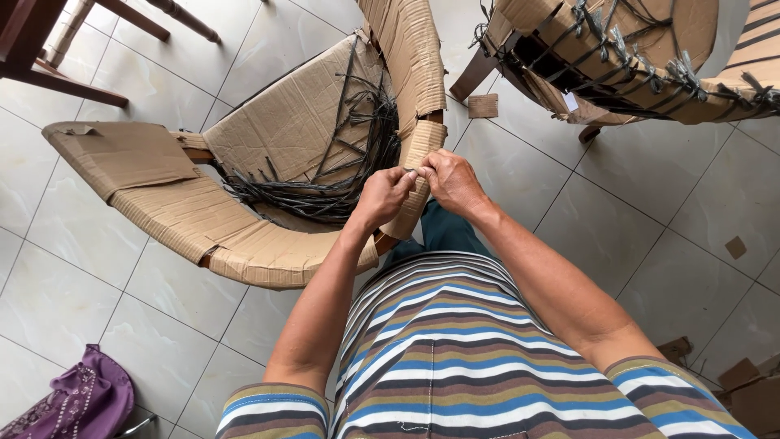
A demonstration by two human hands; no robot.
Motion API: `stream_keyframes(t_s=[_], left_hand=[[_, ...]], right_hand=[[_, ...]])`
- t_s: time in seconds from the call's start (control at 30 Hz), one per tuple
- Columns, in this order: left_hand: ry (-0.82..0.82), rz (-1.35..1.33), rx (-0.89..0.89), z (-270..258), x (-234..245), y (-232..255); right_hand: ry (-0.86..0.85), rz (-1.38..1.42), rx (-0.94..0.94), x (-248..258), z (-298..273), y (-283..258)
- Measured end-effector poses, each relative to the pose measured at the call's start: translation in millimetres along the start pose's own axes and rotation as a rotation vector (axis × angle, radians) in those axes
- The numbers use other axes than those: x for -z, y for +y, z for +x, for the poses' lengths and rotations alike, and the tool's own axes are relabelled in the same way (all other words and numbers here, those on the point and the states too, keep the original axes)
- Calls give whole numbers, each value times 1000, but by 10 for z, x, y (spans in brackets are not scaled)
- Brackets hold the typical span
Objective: Wrapping a chair frame with protective cardboard and securing it with plastic ties for shipping.
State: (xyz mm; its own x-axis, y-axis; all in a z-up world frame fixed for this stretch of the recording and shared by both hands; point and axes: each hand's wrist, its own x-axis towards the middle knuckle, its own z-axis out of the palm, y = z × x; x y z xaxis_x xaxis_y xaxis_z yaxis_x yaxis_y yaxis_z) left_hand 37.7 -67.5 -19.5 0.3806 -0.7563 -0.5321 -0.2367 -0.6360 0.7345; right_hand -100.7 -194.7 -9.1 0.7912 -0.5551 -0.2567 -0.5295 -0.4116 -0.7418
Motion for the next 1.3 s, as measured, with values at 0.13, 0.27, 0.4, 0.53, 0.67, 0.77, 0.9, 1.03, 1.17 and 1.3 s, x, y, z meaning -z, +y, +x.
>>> stream_keyframes(t_s=[0.13, 0.27, 0.4, 0.53, 0.67, 0.77, 0.9, 1.03, 1.17, 1.3], left_hand=[[70, -786, 95, -196, -78, 211], [259, -1108, 97, -136, -316, 189], [327, -1282, 109, -225, -315, 398], [388, -1253, 85, -103, -410, 228], [473, -290, -401, -85, -341, 41], [472, 187, -564, -15, -319, -156], [394, 571, -585, 319, -327, -520], [365, 567, -522, 226, -122, -383], [259, 510, -366, 231, -43, -454], [145, 352, -229, 64, 101, -246]], right_hand=[[10, 13, -9, 15, -29, -29], [5, 3, -23, 5, -2, -1], [-3, 2, -32, -37, 6, 9], [-1, -22, -34, -2, -4, 16], [11, -34, -21, 24, -40, -13], [20, -61, 8, 32, -37, -51], [37, -151, 55, 79, -80, -99], [58, -194, 63, 169, -129, 79], [10, -180, -44, 264, -256, 345], [-12, -89, -197, 273, -430, 541]])
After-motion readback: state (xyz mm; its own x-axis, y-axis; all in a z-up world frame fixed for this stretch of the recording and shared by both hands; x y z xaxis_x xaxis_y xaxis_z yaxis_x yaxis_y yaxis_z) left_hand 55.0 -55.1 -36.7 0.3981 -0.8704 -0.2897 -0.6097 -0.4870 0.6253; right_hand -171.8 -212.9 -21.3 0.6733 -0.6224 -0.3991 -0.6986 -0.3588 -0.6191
